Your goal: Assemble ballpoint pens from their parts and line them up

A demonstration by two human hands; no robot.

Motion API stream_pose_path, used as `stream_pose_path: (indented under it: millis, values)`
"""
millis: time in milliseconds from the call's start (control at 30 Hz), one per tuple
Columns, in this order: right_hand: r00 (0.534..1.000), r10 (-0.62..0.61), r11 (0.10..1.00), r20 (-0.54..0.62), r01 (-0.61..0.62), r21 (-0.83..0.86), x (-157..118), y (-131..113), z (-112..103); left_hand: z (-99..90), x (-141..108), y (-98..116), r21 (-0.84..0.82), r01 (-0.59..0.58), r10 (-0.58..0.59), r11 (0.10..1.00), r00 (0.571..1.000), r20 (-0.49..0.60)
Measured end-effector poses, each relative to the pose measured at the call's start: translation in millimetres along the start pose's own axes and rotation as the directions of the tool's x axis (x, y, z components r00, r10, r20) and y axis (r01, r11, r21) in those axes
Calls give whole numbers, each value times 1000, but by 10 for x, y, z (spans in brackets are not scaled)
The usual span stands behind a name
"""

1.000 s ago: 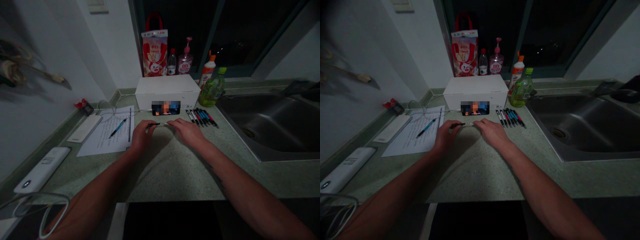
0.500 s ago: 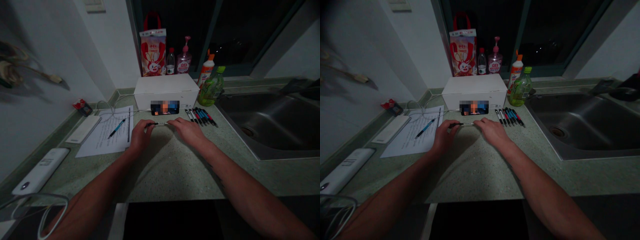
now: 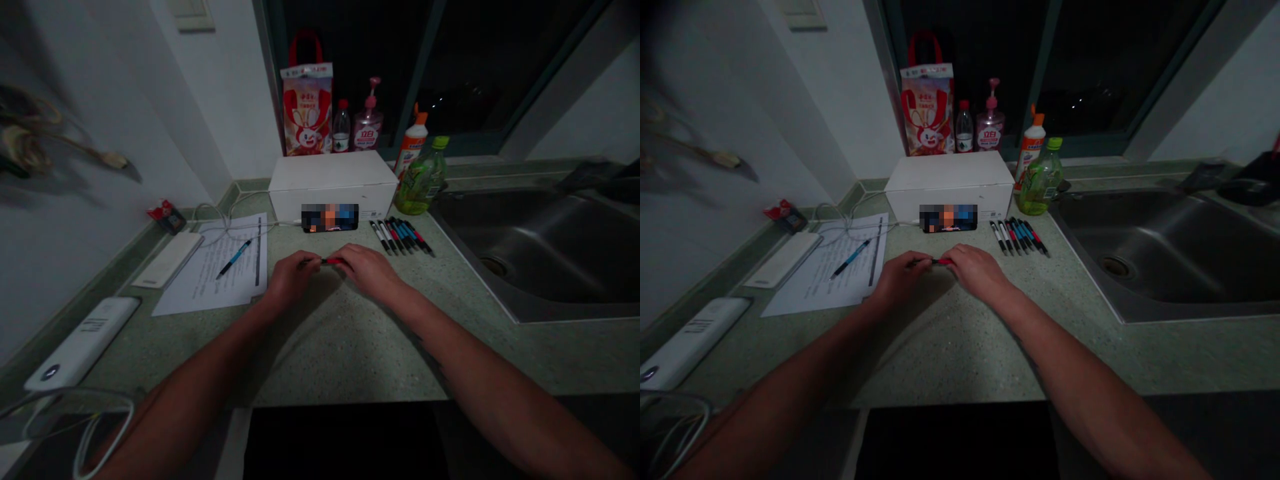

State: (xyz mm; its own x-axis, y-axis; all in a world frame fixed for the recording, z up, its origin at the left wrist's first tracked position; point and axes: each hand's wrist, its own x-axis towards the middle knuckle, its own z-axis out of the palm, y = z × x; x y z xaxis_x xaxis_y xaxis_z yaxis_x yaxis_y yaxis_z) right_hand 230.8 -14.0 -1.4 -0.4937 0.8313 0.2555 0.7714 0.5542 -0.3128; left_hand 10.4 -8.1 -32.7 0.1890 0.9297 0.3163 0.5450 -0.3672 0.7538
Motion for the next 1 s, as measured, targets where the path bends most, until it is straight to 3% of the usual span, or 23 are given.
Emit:
stream_pose_path:
  millis: [100,300,400,500,633,733,1000]
  values:
    - [1000,3,1000,21,-4,18,9,8,11,-14,1,16,-25,45,-44,999,998,54]
    - [999,20,990,32,-25,136,8,14,53,-23,3,3,-32,-102,102,994,995,3]
    - [1000,29,989,7,-30,146,9,10,66,-9,12,4,-77,-25,22,997,999,-38]
    - [999,38,991,-14,-36,130,8,18,69,-27,22,18,-106,94,-96,990,995,-12]
    - [999,29,994,-28,-26,109,9,49,80,-59,33,30,-171,66,-70,983,997,-19]
    - [999,23,994,-43,-18,105,10,77,102,-57,39,31,-240,134,-139,961,990,-3]
    - [997,-8,993,-72,16,115,6,122,133,-44,30,40,-233,155,-163,960,987,-15]
